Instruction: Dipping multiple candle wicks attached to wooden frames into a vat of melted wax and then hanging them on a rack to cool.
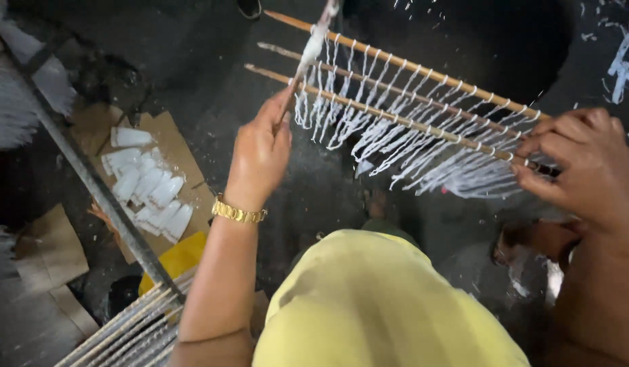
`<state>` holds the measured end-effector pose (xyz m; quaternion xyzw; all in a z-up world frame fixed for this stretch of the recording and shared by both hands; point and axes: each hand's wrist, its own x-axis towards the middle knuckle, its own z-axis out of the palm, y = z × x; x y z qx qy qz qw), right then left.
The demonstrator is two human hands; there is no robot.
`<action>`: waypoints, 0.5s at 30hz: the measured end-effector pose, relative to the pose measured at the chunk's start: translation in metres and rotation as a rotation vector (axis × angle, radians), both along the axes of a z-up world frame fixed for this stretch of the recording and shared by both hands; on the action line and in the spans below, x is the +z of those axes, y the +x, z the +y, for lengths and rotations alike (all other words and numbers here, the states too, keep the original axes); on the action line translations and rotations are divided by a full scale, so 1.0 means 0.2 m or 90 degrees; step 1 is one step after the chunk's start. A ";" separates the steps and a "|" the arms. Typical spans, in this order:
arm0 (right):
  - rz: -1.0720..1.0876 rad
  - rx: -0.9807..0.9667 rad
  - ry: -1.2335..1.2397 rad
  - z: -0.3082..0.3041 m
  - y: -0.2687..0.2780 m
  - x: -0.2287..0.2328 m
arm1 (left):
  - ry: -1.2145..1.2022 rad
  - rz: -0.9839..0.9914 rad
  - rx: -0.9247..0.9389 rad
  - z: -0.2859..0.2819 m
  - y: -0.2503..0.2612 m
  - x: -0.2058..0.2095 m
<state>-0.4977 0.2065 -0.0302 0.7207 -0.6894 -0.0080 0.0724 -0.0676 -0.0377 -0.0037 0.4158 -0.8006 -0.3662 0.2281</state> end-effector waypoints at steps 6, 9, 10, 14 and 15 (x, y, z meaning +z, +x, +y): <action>0.019 0.009 0.001 -0.03 -0.37 0.02 | -0.001 0.052 -0.032 -0.03 -0.36 0.02; 0.032 -0.017 -0.006 -0.08 -0.56 0.02 | -0.006 0.067 -0.032 -0.04 -0.47 -0.05; 0.035 -0.023 -0.024 -0.10 -0.62 0.01 | -0.018 0.049 -0.012 -0.05 -0.49 -0.10; 0.014 -0.010 -0.005 -0.38 -1.03 -0.06 | 0.138 -0.043 0.061 0.00 -0.51 -0.15; -0.002 0.020 -0.014 -0.45 -1.15 -0.10 | 0.158 -0.071 0.089 0.01 -0.48 -0.20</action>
